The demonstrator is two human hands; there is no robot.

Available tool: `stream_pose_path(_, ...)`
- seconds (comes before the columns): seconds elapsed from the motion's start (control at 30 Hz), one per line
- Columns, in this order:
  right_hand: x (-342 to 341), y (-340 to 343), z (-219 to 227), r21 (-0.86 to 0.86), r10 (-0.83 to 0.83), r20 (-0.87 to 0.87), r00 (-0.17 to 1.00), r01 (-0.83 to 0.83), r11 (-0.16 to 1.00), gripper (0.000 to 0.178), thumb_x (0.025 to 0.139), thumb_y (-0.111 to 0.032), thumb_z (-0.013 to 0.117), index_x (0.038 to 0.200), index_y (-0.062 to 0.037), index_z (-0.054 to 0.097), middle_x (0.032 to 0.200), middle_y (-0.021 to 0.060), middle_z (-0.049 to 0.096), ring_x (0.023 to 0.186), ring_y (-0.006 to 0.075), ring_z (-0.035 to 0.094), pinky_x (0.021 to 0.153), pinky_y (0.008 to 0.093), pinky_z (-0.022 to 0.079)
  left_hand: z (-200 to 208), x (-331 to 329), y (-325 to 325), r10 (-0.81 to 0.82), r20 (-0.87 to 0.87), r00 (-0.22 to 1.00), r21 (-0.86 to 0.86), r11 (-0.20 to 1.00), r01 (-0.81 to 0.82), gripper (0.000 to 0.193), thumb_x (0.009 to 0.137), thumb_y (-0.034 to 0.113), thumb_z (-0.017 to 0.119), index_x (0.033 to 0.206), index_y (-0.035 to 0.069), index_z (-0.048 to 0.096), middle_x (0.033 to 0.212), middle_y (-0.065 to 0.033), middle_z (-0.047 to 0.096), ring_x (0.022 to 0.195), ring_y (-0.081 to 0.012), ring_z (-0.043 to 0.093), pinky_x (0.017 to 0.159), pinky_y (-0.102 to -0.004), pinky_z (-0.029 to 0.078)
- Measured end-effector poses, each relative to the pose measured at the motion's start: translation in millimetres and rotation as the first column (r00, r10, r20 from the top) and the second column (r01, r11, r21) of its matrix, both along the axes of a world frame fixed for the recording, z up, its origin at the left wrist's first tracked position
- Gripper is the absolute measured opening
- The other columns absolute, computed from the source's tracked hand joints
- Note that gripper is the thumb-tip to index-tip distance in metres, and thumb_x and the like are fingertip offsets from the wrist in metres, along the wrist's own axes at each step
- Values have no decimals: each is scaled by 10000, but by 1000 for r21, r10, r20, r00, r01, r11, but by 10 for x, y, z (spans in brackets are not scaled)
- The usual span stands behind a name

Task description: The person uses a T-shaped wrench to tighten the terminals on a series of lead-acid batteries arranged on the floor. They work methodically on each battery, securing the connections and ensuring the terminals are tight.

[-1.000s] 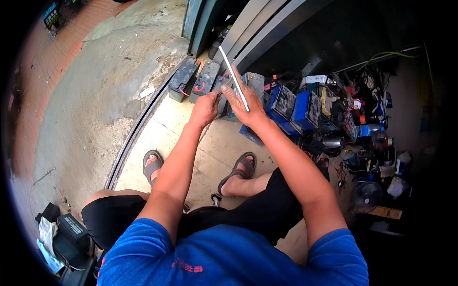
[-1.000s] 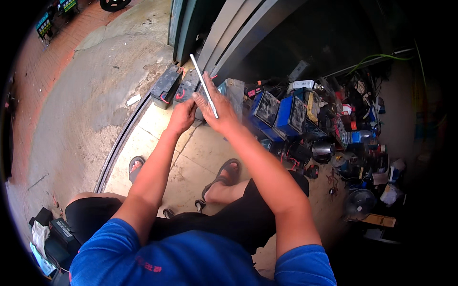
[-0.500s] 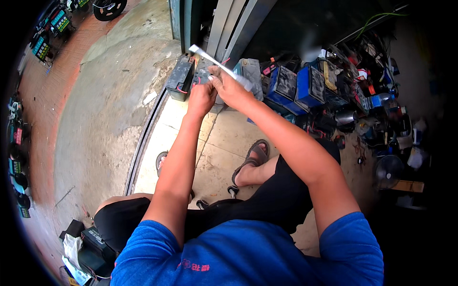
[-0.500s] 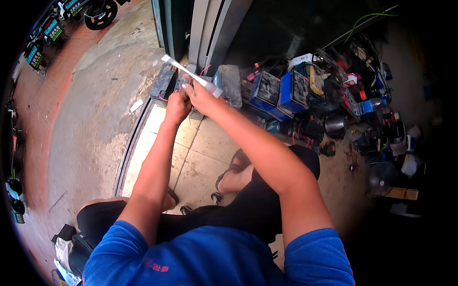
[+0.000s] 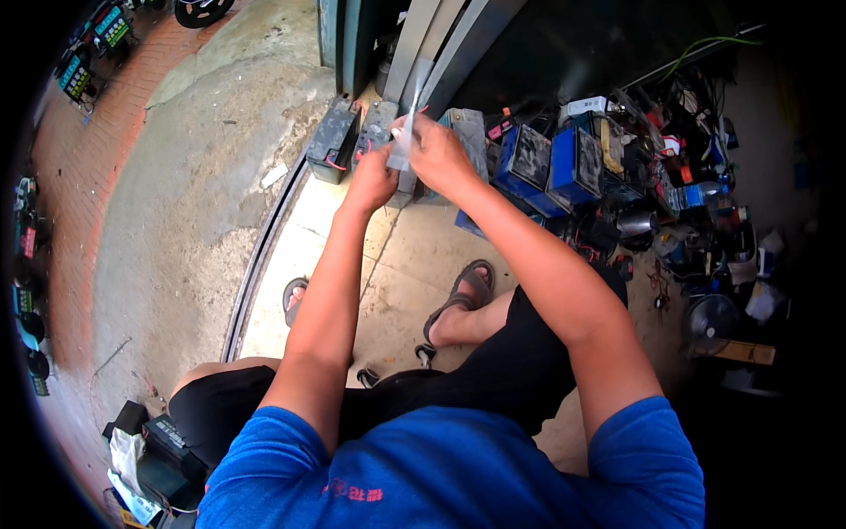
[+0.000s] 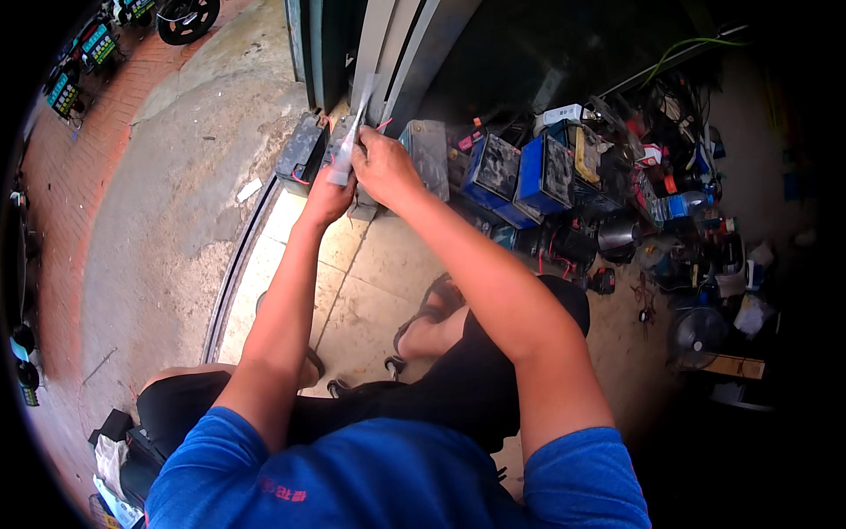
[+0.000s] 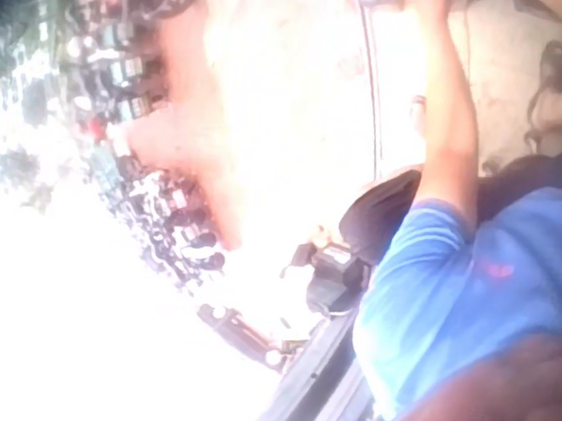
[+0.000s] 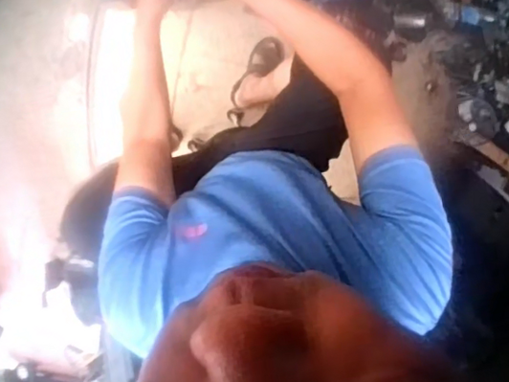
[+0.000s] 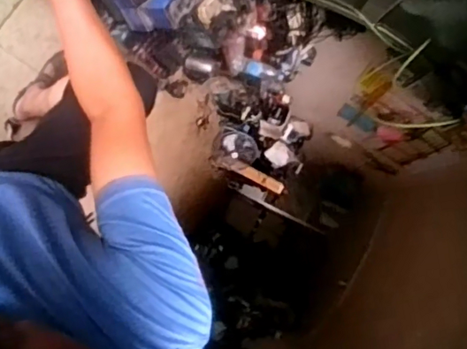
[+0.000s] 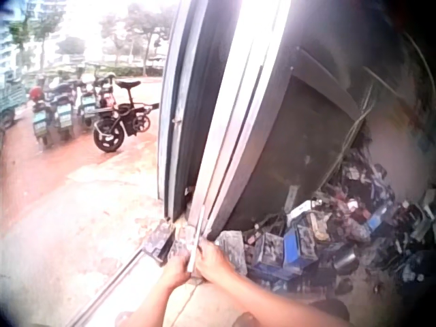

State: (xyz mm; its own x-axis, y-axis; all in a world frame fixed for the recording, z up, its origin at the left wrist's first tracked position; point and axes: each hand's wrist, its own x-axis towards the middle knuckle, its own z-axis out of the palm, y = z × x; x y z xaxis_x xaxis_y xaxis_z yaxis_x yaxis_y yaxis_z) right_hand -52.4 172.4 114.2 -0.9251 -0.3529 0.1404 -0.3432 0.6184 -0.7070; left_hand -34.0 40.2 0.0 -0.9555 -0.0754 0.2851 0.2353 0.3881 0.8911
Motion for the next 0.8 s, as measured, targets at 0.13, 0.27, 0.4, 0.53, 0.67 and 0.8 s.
stream_pose_path(0.13, -13, 21, 67, -72, -8, 72, 997, 13, 997, 285, 1017, -269, 614, 1062, 4, 680, 959, 171, 736, 890, 302, 710, 834, 389, 536, 192, 67, 6, 58, 182, 982, -94, 995, -41, 315, 861, 267, 801, 1049, 17, 764, 947, -247, 726, 877, -434, 696, 752, -488, 546)
stream_pose_path(0.27, -13, 45, 11, -18, -37, 11, 999, 37, 999, 292, 1024, -286, 634, 1047, 3, 672, 872, 145, 688, 816, 183, 647, 790, 364, 517, -379, 120, 42, 198, 299, 933, -205, 969, -140, 448, 746, 253, 886, 1106, 28, 744, 1007, -201, 743, 910, -387, 713, 828, -455, 565)
stream_pose_path(0.4, 17, 59, 61, -178, 0, 195, 981, 36, 983, 274, 1051, -268, 612, 1104, -5, 668, 876, 50, 674, 818, 141, 587, 787, 320, 496, -835, 344, 192, 245, 258, 935, -117, 968, -221, 399, 773, 210, 851, 1121, 58, 730, 1041, -196, 705, 951, -386, 697, 848, -457, 558)
stream_pose_path(0.53, 20, 116, 23, -502, 119, 339, 933, 72, 862, 243, 1064, -250, 613, 1166, -35, 662, 1107, 47, 705, 1068, 139, 659, 902, 323, 528, -823, 265, 306, 350, 314, 882, -163, 936, -313, 363, 810, 199, 815, 1132, 60, 724, 1029, -192, 687, 960, -379, 691, 850, -457, 555)
stream_pose_path(0.67, 55, 99, 138, -570, 141, 447, 883, 160, 806, 312, 1050, -311, 646, 1211, -44, 663, 1253, 94, 686, 1216, 211, 644, 992, 378, 543, -904, 264, 317, 391, 244, 888, -181, 918, -354, 250, 817, 184, 794, 1009, 51, 704, 1009, -193, 669, 937, -401, 676, 823, -483, 547)
stream_pose_path(0.8, 86, 119, 230, -603, 178, 433, 883, 137, 786, 353, 1044, -348, 653, 1212, -37, 658, 1239, 120, 686, 1229, 229, 637, 1029, 404, 545, -910, 288, 406, 427, 213, 879, -135, 904, -407, 212, 828, 173, 785, 975, 42, 705, 983, -192, 656, 915, -402, 669, 816, -481, 537)
